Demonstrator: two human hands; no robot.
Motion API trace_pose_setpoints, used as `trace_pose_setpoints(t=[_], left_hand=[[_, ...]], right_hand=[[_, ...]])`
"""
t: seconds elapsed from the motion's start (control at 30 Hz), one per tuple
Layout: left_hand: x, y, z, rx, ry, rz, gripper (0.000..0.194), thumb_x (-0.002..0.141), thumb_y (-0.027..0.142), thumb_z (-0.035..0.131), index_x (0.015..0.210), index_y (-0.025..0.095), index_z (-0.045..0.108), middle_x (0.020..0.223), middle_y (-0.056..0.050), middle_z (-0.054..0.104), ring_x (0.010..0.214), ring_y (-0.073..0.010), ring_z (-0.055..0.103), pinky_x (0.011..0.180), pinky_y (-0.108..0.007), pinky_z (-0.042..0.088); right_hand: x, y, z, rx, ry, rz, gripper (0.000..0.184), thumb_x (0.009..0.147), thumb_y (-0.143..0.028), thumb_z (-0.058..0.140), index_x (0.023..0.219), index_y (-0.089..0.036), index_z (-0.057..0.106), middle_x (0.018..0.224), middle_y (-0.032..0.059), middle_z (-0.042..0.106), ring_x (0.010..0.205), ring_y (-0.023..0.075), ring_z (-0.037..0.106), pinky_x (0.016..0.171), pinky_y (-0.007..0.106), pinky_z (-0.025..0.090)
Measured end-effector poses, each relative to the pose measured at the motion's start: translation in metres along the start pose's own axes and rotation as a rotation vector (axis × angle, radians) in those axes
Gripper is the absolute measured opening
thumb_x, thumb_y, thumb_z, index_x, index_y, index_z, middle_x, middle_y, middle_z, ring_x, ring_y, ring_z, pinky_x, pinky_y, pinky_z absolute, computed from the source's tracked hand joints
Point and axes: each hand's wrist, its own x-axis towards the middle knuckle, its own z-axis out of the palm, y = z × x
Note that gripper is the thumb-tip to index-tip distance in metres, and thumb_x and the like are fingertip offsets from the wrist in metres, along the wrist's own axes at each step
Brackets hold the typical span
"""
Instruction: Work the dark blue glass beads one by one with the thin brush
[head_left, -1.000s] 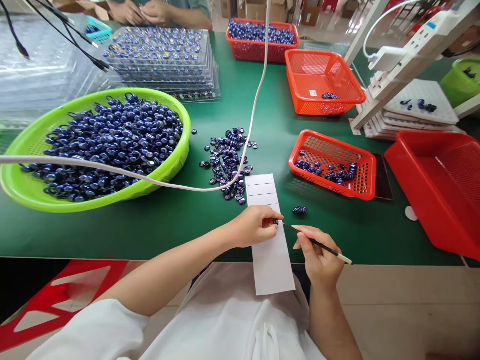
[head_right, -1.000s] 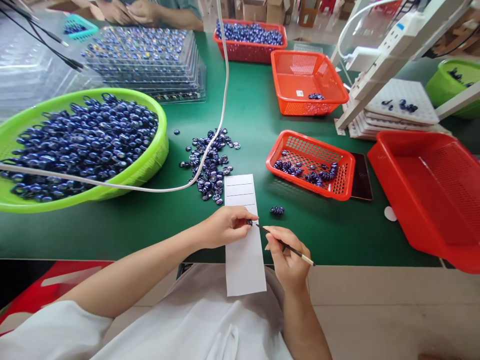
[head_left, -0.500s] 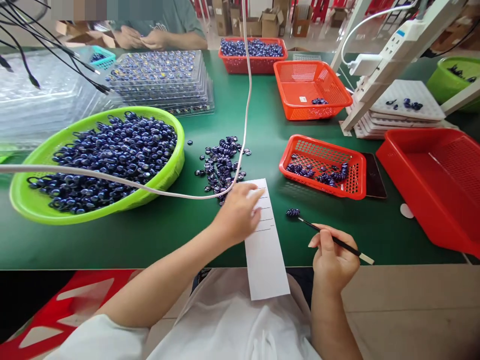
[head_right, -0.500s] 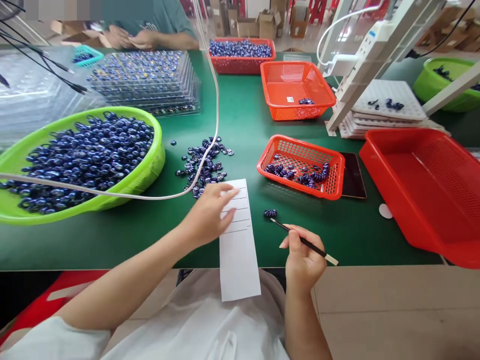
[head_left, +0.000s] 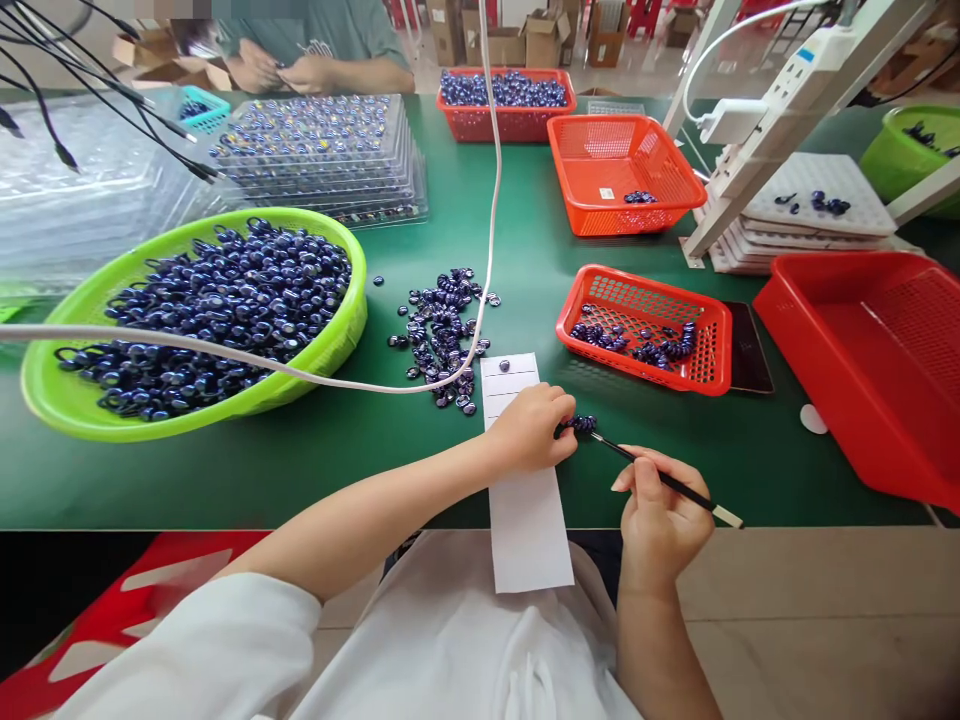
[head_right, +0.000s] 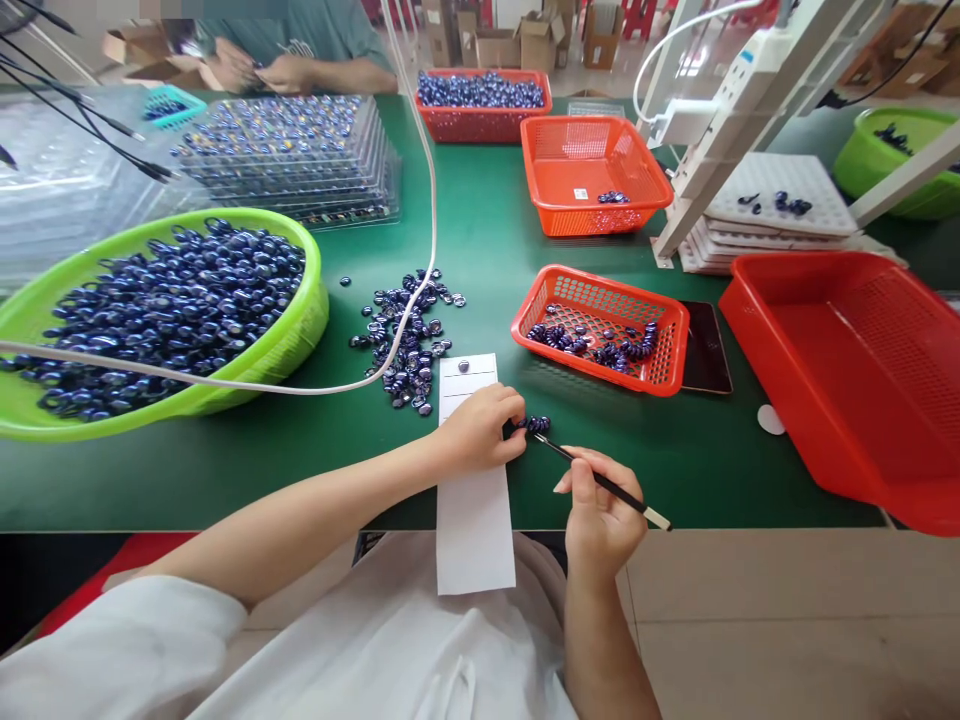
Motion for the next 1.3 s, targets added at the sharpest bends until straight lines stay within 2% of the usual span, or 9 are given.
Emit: trace_pose_setpoints(t=[0.17,0.4,0.47,0.57,0.7,0.87,1.0,1.13,1.3], left_hand=[[-0.001,0.008,-0.005,-0.009,-0.048,0.041,0.010,0.075,0.013,0.053,0.073,0.020,0.046,0.068,-0.002,0.054,0.068,-0.0194,0.051,0.060,-0.031,0.037],[-0.032,-0.001,-0.033,-0.102,0.008,0.056,0.006,0.088,0.016,0.044,0.084,0.020,0.046,0.085,-0.007,0.057,0.081,-0.0206,0.053,0.070,-0.031,0.044],[-0.045,-0.007,-0.041,-0.142,0.020,0.033,0.007,0.087,0.014,0.044,0.084,0.020,0.046,0.089,-0.007,0.058,0.084,-0.0202,0.054,0.072,-0.031,0.045],[-0.061,-0.016,-0.047,-0.200,0.033,0.016,0.009,0.088,0.014,0.045,0.081,0.020,0.045,0.093,-0.008,0.060,0.088,-0.0200,0.056,0.077,-0.032,0.047],[-0.070,-0.023,-0.041,-0.248,0.030,0.036,0.010,0.088,0.015,0.046,0.080,0.020,0.045,0.094,-0.008,0.062,0.087,-0.0192,0.056,0.076,-0.031,0.047],[-0.071,-0.024,-0.031,-0.269,-0.012,0.068,0.012,0.091,0.018,0.049,0.079,0.019,0.049,0.086,-0.006,0.062,0.080,-0.0177,0.057,0.070,-0.028,0.046],[-0.071,-0.025,-0.028,-0.242,0.029,0.013,0.007,0.091,0.022,0.057,0.095,0.016,0.057,0.078,-0.003,0.062,0.072,-0.0167,0.058,0.065,-0.027,0.046],[-0.072,-0.027,-0.023,-0.179,0.038,0.125,0.019,0.096,0.018,0.051,0.110,0.015,0.063,0.093,-0.009,0.069,0.084,-0.0192,0.062,0.073,-0.029,0.050],[-0.072,-0.026,-0.017,-0.081,0.030,0.175,0.024,0.099,0.019,0.048,0.111,0.013,0.067,0.098,-0.011,0.070,0.086,-0.0204,0.062,0.071,-0.031,0.052]], right_hand=[[0.001,0.000,-0.001,0.031,-0.015,0.007,0.011,0.085,-0.026,0.073,0.086,-0.018,0.066,0.086,0.0051,0.073,0.047,0.0106,0.059,0.051,0.029,0.051],[0.001,-0.003,-0.004,-0.022,-0.043,0.064,0.014,0.084,-0.029,0.075,0.084,-0.017,0.067,0.085,0.0056,0.073,0.049,0.0112,0.060,0.052,0.028,0.051],[0.000,-0.006,-0.005,-0.072,-0.104,0.109,0.015,0.084,-0.031,0.074,0.086,-0.017,0.069,0.087,0.0061,0.072,0.052,0.0119,0.061,0.053,0.029,0.052],[-0.001,-0.012,-0.003,-0.201,-0.292,0.207,0.017,0.086,-0.034,0.073,0.090,-0.018,0.071,0.078,0.0038,0.070,0.055,0.0136,0.063,0.053,0.027,0.053],[0.000,-0.016,0.003,-0.363,-0.462,0.255,0.021,0.086,-0.039,0.071,0.088,-0.018,0.071,0.062,-0.0005,0.064,0.053,0.0140,0.062,0.050,0.024,0.049],[0.002,-0.015,0.006,-0.483,-0.494,0.253,0.021,0.087,-0.041,0.070,0.087,-0.020,0.070,0.060,-0.0021,0.063,0.054,0.0122,0.061,0.050,0.021,0.046],[0.003,-0.016,0.005,-0.504,-0.513,0.259,0.022,0.087,-0.042,0.070,0.086,-0.020,0.070,0.059,-0.0015,0.063,0.053,0.0131,0.061,0.049,0.022,0.046],[0.003,-0.016,0.006,-0.493,-0.509,0.267,0.022,0.087,-0.042,0.070,0.087,-0.020,0.070,0.061,-0.0014,0.064,0.053,0.0130,0.060,0.049,0.022,0.046],[0.002,-0.014,0.007,-0.493,-0.511,0.282,0.023,0.087,-0.043,0.071,0.088,-0.020,0.070,0.061,-0.0016,0.063,0.054,0.0128,0.060,0.050,0.022,0.046]])
